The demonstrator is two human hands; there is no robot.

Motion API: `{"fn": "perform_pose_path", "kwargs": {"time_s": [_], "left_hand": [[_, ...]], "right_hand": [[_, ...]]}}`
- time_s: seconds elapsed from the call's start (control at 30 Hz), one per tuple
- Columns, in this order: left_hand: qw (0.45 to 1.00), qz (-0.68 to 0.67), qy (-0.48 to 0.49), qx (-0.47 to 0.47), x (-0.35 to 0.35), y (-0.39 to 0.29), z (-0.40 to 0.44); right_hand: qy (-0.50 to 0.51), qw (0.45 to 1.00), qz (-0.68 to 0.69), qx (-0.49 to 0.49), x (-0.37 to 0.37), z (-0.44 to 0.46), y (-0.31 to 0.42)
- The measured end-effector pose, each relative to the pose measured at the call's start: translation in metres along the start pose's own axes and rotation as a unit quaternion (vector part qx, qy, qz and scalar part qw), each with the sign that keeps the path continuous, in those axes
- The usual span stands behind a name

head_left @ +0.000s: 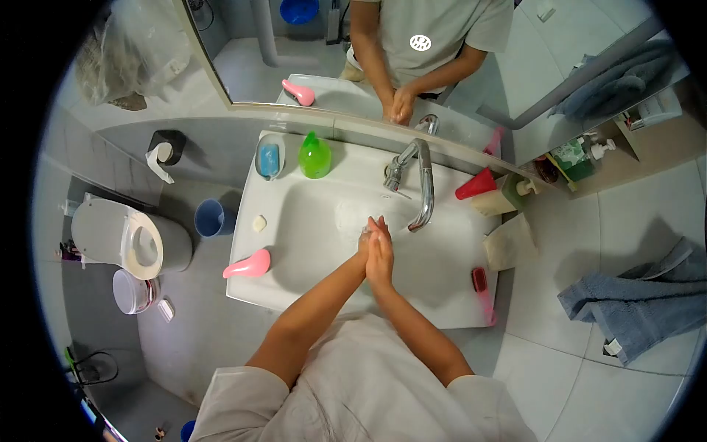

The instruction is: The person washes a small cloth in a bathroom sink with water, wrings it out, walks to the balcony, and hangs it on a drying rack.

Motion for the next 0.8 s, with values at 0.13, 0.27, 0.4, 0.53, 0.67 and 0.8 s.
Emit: {"fn": "perform_pose_path", "kwargs": {"time_s": [0.13,0.27,0.4,0.53,0.67,0.8], "left_hand": [[0.992,-0.086,0.076,-0.058,-0.008,-0.009,-0.017],[0.990,-0.111,-0.050,-0.067,-0.030,-0.019,-0.012],[0.950,-0.248,0.190,0.019,-0.034,-0.042,-0.022],[0.965,-0.172,0.190,0.055,-0.031,-0.028,-0.006],[0.978,-0.073,0.116,0.157,-0.039,-0.039,-0.013],[0.972,-0.029,0.061,0.224,-0.054,-0.029,-0.001]], "right_hand": [[-0.022,0.989,0.068,0.132,-0.024,0.039,-0.045],[-0.002,0.977,0.160,0.143,-0.056,0.052,-0.073],[0.073,0.943,0.193,0.263,-0.068,0.036,-0.020],[0.077,0.934,0.164,0.308,-0.065,0.031,-0.036],[0.134,0.967,0.116,0.182,-0.061,0.036,-0.062],[0.149,0.971,0.098,0.160,-0.062,0.034,-0.040]]}}
Point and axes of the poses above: each hand's wrist, its own z-axis towards the middle knuckle, its own x-axis out of the palm, y = z × x, the point moved 3 cm from there along z, towards the middle knuckle, and after that the axes turned 10 degrees about -y, right-handed, at the moved point
